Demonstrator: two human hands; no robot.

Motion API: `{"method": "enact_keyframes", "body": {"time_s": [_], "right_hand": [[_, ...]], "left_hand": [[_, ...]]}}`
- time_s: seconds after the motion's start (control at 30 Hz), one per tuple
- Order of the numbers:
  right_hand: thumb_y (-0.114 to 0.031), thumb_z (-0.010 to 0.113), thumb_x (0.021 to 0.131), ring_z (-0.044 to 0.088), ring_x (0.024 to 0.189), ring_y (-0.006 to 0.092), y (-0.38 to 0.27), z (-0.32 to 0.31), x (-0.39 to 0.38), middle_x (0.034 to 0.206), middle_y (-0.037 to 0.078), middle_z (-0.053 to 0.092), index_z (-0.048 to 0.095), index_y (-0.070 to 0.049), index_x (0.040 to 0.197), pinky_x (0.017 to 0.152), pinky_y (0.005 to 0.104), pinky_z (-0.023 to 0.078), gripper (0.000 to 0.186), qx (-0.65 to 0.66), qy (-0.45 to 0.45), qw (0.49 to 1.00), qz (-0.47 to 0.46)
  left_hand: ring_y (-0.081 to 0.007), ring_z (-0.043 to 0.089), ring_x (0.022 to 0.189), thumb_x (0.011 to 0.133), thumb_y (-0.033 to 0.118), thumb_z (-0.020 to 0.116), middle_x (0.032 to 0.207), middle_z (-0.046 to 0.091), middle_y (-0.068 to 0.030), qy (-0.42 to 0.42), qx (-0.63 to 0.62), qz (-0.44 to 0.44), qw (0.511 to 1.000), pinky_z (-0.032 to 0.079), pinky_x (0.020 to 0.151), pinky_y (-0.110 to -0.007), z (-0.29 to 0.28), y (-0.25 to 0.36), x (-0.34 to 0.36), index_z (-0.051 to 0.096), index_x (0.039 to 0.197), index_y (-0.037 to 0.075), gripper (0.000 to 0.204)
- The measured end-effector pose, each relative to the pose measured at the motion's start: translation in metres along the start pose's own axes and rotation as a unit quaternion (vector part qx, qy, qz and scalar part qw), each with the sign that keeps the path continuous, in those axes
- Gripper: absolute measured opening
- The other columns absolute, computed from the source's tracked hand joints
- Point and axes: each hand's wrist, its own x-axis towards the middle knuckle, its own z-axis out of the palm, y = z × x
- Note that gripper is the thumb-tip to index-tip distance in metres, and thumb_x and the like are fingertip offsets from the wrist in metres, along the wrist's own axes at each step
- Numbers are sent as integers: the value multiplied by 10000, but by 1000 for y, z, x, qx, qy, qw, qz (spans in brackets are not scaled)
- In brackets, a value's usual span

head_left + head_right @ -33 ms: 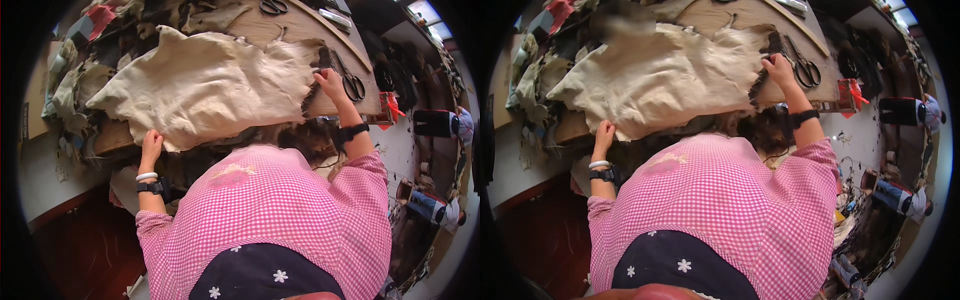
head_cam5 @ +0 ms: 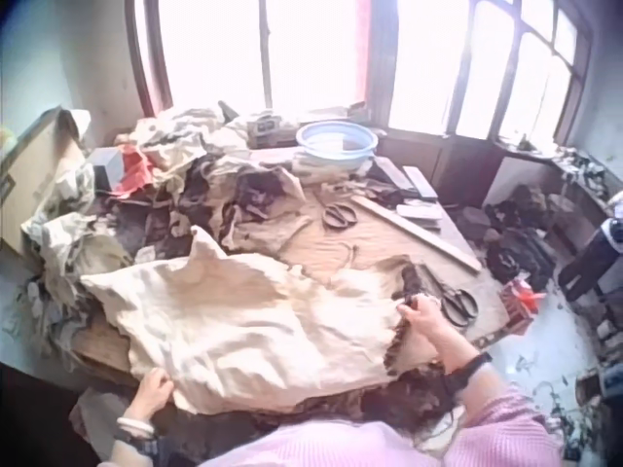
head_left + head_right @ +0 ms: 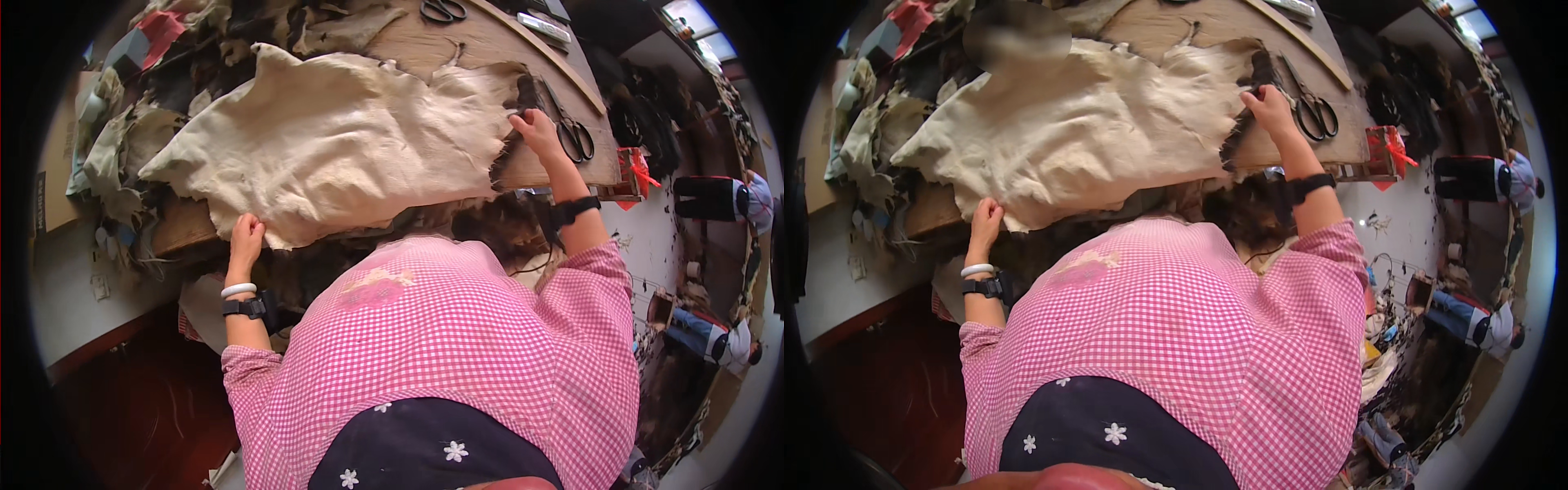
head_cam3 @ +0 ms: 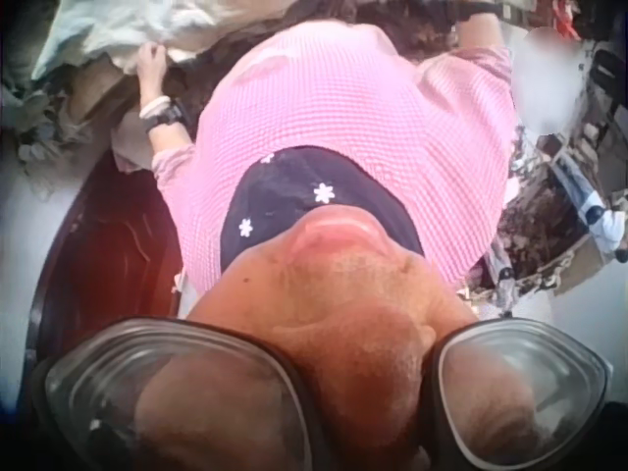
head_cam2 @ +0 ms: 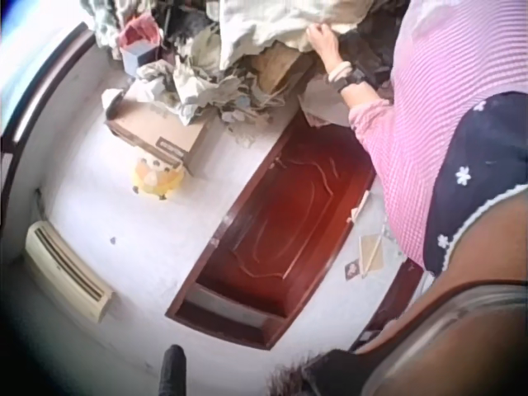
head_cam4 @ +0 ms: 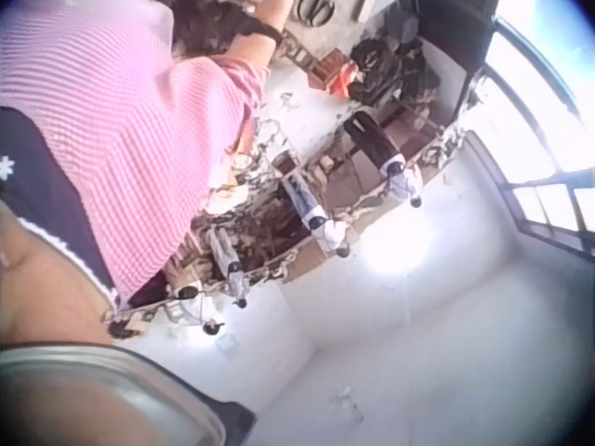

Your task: Trimming the edges of animal fur pelts using scissors on a wooden workbench

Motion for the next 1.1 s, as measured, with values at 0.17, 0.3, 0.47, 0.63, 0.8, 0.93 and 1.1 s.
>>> {"method": "enact_keyframes", "body": {"time_s": [0.17, 0.3, 0.47, 0.63, 0.8, 0.93, 1.1], "right_hand": [[-274, 719, 777, 511, 633, 82, -27, 9, 7, 753, 4, 583, 611, -43, 842, 524, 242, 406, 263, 243, -20, 954, 172], [-247, 707, 785, 492, 606, 83, -23, 13, 5, 728, -9, 564, 606, -69, 848, 494, 237, 357, 214, 273, -79, 949, 137], [-299, 701, 795, 484, 572, 83, -38, -4, -12, 714, -21, 549, 595, -81, 854, 462, 233, 333, 249, 132, -184, 969, 99], [-259, 688, 818, 496, 516, 70, -48, -4, -32, 725, -8, 579, 609, -56, 874, 430, 238, 330, 225, 101, -244, 960, 92], [-118, 600, 893, 670, 671, 158, -96, -11, -38, 825, 53, 632, 567, -24, 958, 446, 209, 440, 119, 258, -197, 929, 178], [-114, 621, 884, 670, 687, 183, -108, -34, 1, 862, 83, 641, 579, -20, 988, 524, 232, 527, 146, 343, -141, 925, 87], [-81, 588, 902, 679, 783, 259, -110, -88, 68, 918, 115, 649, 571, 14, 1018, 677, 288, 587, 151, 412, 58, 909, 1]], "left_hand": [[-285, 521, 702, 792, 115, 594, 768, 519, -140, 7, 0, -11, 1000, 426, 644, -373, 1, -3, 3, 512, 782, 13, 131], [-290, 520, 695, 789, 118, 591, 756, 517, -144, 18, -3, -9, 1000, 426, 644, -374, 4, -5, 4, 515, 777, 8, 134], [-305, 518, 710, 789, 123, 586, 772, 524, -154, 34, -6, -12, 999, 428, 656, -382, 8, -8, 2, 522, 786, 6, 134], [-321, 526, 744, 794, 128, 582, 790, 532, -158, 42, -5, -28, 999, 427, 680, -395, 5, 0, 0, 526, 802, 8, 133], [-351, 537, 804, 826, 137, 568, 844, 554, -176, 28, -11, -17, 999, 430, 724, -403, 7, 17, -1, 536, 840, 6, 136], [-291, 537, 756, 835, 164, 585, 806, 553, -156, -43, -88, -11, 995, 435, 692, -367, 0, 44, -4, 547, 843, 1, 167], [-182, 508, 636, 820, 159, 619, 677, 533, -106, -113, -170, 12, 979, 429, 608, -318, -12, 91, -11, 547, 798, 13, 164]]}}
